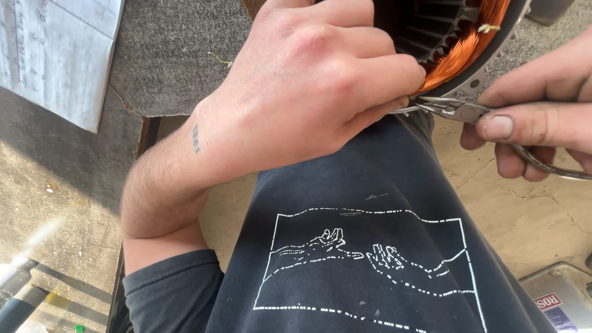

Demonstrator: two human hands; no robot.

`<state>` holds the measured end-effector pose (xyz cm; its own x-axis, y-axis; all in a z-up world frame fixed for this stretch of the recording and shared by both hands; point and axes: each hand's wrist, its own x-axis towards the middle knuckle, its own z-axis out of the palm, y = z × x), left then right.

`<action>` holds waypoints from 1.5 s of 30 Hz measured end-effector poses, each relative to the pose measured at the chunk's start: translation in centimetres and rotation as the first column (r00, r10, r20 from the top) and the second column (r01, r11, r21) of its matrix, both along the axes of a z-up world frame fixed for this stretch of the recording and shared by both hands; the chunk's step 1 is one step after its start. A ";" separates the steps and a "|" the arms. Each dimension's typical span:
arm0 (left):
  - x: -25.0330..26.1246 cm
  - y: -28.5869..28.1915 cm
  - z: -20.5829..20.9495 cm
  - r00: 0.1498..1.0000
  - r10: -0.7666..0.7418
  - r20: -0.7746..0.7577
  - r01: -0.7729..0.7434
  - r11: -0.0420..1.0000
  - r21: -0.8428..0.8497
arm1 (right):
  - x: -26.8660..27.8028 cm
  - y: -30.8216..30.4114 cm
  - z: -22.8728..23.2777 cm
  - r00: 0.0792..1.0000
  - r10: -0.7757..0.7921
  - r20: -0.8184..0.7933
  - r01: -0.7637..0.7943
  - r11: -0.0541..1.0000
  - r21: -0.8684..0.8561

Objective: The person works on a cylindrical motor stator, using pliers to cut and remove small yellow ties securing the copper windings. They also use a flat metal tool to pry or adjust components within the stator slots.

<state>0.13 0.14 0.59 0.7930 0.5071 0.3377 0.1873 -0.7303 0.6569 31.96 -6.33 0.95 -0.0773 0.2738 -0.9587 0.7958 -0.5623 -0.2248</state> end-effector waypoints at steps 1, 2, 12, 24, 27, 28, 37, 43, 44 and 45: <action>0.0 0.0 -0.1 1.000 -0.006 0.002 0.006 1.000 -0.003 | 0.6 -0.4 -0.2 0.995 -0.083 -0.055 0.083 0.997 0.000; -0.1 0.0 -0.2 1.000 -0.005 0.003 0.005 1.000 -0.005 | 0.5 -0.3 -0.3 0.995 -0.082 -0.054 0.082 0.997 -0.001; -0.1 0.0 -0.5 0.999 -0.026 0.033 0.026 1.000 -0.005 | -2.5 2.3 1.2 0.986 0.148 0.082 -0.140 0.986 -0.090; -0.4 0.4 -0.8 0.997 -0.069 0.027 0.070 0.996 -0.046 | -5.2 3.3 1.3 0.987 0.123 0.107 -0.104 0.980 -0.171; -0.5 0.4 -0.9 0.997 -0.073 0.024 0.074 0.996 -0.049 | -6.5 3.3 2.0 0.986 0.139 0.091 -0.128 0.985 -0.120; -0.5 0.4 -0.8 0.997 -0.075 0.022 0.076 0.996 -0.043 | -7.0 3.4 2.4 0.985 0.148 0.085 -0.141 0.987 -0.083; -0.7 0.8 -0.1 0.993 -0.113 0.016 0.114 0.989 -0.093 | -6.7 2.8 2.9 0.848 0.523 0.093 -0.530 0.822 0.209; -1.2 1.1 -0.4 0.987 -0.161 0.002 0.161 0.985 -0.057 | -6.9 -1.4 4.1 0.700 0.713 -0.039 -0.584 0.603 0.544; -1.2 1.1 -0.6 0.986 -0.166 0.009 0.166 0.985 -0.053 | -6.9 -1.4 4.2 0.703 0.710 -0.031 -0.586 0.604 0.541; -1.2 1.0 -0.9 0.986 -0.165 0.011 0.165 0.986 -0.038 | -6.9 -1.3 4.3 0.784 0.611 -0.113 -0.498 0.727 0.472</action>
<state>-1.05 1.13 -0.31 0.8642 0.3821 0.3274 0.0606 -0.7250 0.6861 25.09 -7.61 5.29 -0.5526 0.4526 -0.6999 0.8204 0.1476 -0.5523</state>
